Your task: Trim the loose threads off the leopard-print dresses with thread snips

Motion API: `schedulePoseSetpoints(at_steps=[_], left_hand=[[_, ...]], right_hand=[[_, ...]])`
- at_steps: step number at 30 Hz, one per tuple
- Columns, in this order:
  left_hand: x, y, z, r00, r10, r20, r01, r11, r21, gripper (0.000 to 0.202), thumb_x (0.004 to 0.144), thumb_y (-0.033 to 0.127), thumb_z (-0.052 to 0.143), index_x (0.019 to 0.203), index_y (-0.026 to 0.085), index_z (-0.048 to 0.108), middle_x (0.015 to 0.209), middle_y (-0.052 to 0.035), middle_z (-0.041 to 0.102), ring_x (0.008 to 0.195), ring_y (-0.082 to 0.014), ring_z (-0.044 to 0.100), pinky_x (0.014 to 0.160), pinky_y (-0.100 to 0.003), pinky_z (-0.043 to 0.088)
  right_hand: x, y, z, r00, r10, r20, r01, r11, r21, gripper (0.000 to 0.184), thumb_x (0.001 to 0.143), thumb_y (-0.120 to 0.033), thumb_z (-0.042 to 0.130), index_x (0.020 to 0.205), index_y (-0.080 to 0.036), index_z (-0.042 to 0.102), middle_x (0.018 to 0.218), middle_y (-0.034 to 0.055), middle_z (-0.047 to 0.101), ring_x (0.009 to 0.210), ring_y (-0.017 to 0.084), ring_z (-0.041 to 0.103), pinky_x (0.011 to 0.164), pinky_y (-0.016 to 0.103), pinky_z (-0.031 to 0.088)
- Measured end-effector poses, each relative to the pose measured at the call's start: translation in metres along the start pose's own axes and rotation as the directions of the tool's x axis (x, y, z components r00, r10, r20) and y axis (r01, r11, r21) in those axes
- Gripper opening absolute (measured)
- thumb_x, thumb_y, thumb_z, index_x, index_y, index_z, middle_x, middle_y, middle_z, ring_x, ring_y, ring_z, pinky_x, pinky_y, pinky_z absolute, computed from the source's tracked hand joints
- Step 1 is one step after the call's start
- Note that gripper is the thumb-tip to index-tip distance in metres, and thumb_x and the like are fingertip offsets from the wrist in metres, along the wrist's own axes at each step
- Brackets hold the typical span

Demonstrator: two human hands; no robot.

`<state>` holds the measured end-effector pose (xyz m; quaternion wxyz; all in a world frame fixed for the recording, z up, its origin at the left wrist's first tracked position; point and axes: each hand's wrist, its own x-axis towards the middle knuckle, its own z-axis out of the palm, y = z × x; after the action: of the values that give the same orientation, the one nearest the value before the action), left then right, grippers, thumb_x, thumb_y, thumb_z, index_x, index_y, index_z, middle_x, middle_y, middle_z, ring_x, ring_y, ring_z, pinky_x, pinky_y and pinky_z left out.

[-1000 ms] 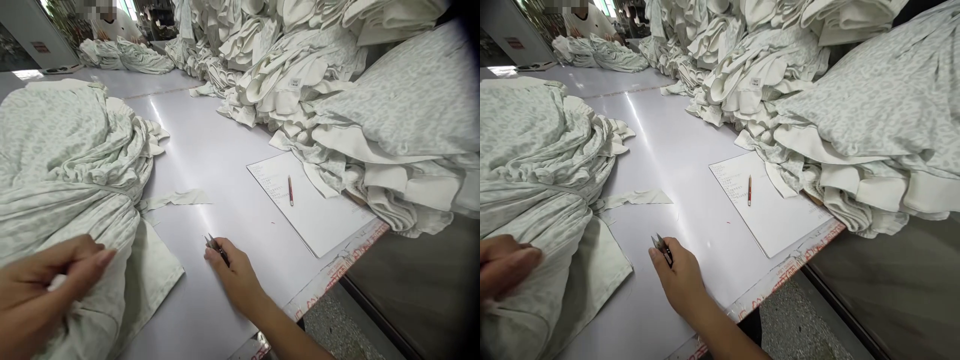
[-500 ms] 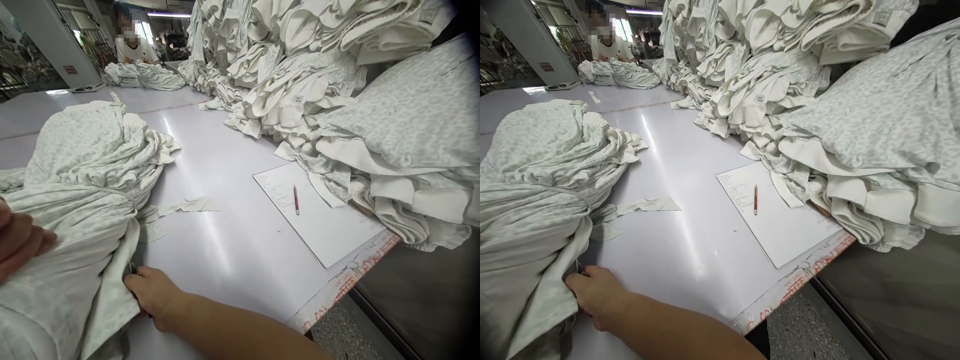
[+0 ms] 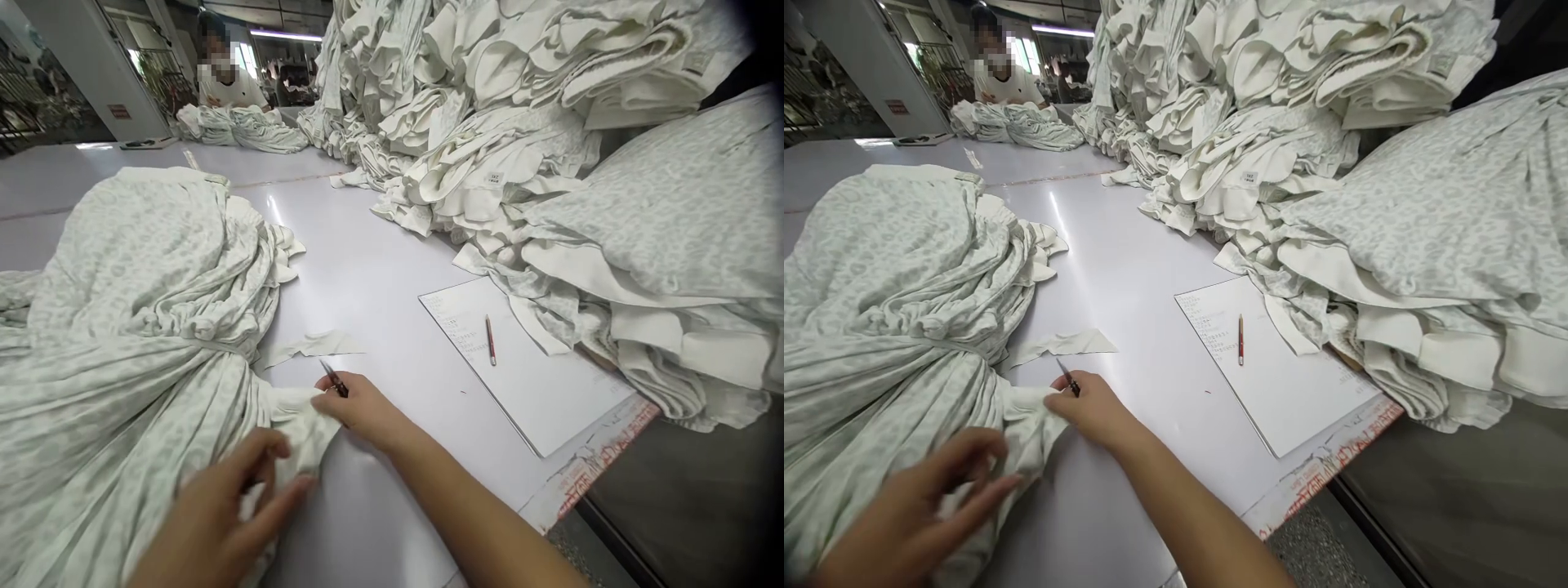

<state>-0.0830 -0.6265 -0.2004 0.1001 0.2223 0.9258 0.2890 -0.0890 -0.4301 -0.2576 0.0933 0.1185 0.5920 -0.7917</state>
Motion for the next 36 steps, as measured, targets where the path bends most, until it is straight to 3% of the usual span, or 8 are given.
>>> schedulePoseSetpoints(at_steps=[6,13,16,18,22,26,30,36], left_hand=[[0.007,0.009,0.025,0.997,0.028,0.079,-0.043,0.978,0.204,0.031,0.091,0.042,0.038,0.116,0.024,0.047,0.110,-0.0062,0.060,0.080,-0.0241,0.067,0.070,-0.038,0.050],[0.009,-0.022,0.015,0.953,0.091,0.288,-0.171,0.949,0.266,0.039,0.088,0.032,0.043,0.126,0.027,0.039,0.116,-0.0046,0.069,0.095,-0.0207,0.070,0.077,-0.030,0.053],[0.011,-0.018,0.014,0.947,0.038,0.318,-0.131,0.952,0.276,0.029,0.089,0.029,0.037,0.116,0.025,0.046,0.109,-0.0060,0.071,0.095,-0.0224,0.069,0.077,-0.033,0.051],[0.011,-0.011,0.013,0.960,-0.031,0.279,-0.039,0.969,0.243,0.023,0.089,0.031,0.034,0.105,0.025,0.049,0.094,-0.0035,0.072,0.077,-0.0214,0.068,0.068,-0.033,0.049],[0.008,-0.005,0.007,0.972,-0.100,0.211,0.092,0.995,0.046,0.026,0.090,0.050,0.035,0.089,0.027,0.046,0.070,0.0041,0.059,0.057,-0.0171,0.055,0.056,-0.027,0.040],[0.006,-0.008,0.004,0.976,-0.109,0.188,0.138,0.979,-0.149,0.028,0.090,0.054,0.040,0.088,0.027,0.046,0.074,0.0048,0.056,0.070,-0.0164,0.055,0.062,-0.025,0.039],[0.003,-0.008,0.006,0.972,-0.143,0.185,0.180,0.964,-0.197,0.028,0.088,0.054,0.042,0.094,0.027,0.045,0.080,0.0035,0.060,0.082,-0.0193,0.058,0.058,-0.024,0.038],[0.001,-0.006,0.008,0.982,-0.116,0.151,0.139,0.978,-0.154,0.025,0.088,0.050,0.039,0.092,0.027,0.047,0.079,0.0035,0.061,0.074,-0.0175,0.059,0.052,-0.024,0.038]], right_hand=[[-0.012,-0.001,0.000,0.999,-0.053,0.003,0.053,0.999,-0.010,0.016,0.079,-0.030,0.065,0.089,-0.019,0.060,0.056,-0.0108,0.033,0.051,0.009,0.028,0.050,0.022,0.025],[-0.010,0.002,-0.011,0.993,-0.058,-0.102,0.053,0.997,-0.053,0.013,0.080,-0.030,0.060,0.085,-0.020,0.055,0.058,-0.0106,0.031,0.052,0.009,0.027,0.052,0.022,0.025],[-0.011,0.002,-0.010,0.990,-0.056,-0.128,0.041,0.992,-0.117,0.012,0.082,-0.031,0.057,0.086,-0.020,0.055,0.059,-0.0094,0.033,0.052,0.010,0.030,0.053,0.023,0.028],[-0.017,-0.001,-0.007,0.980,-0.068,-0.189,0.032,0.982,-0.188,0.013,0.083,-0.031,0.057,0.091,-0.021,0.055,0.069,-0.0065,0.044,0.055,0.010,0.034,0.056,0.025,0.030],[-0.041,-0.009,0.003,0.947,-0.125,-0.297,0.028,0.950,-0.311,0.023,0.086,-0.040,0.060,0.099,-0.022,0.055,0.091,-0.0015,0.054,0.060,0.011,0.039,0.059,0.026,0.031],[-0.070,-0.005,0.015,0.974,-0.174,-0.145,0.120,0.939,-0.322,0.027,0.092,-0.040,0.054,0.074,-0.021,0.049,0.068,-0.0051,0.043,0.062,0.012,0.039,0.057,0.024,0.031],[-0.087,0.004,0.026,0.995,-0.098,0.007,0.096,0.966,-0.240,0.024,0.090,-0.037,0.058,0.075,-0.021,0.049,0.066,-0.0054,0.041,0.061,0.011,0.036,0.054,0.023,0.028],[-0.087,0.010,0.033,0.994,-0.111,-0.004,0.103,0.940,-0.324,0.026,0.090,-0.043,0.056,0.077,-0.021,0.051,0.063,-0.0055,0.042,0.057,0.011,0.035,0.052,0.023,0.028]])
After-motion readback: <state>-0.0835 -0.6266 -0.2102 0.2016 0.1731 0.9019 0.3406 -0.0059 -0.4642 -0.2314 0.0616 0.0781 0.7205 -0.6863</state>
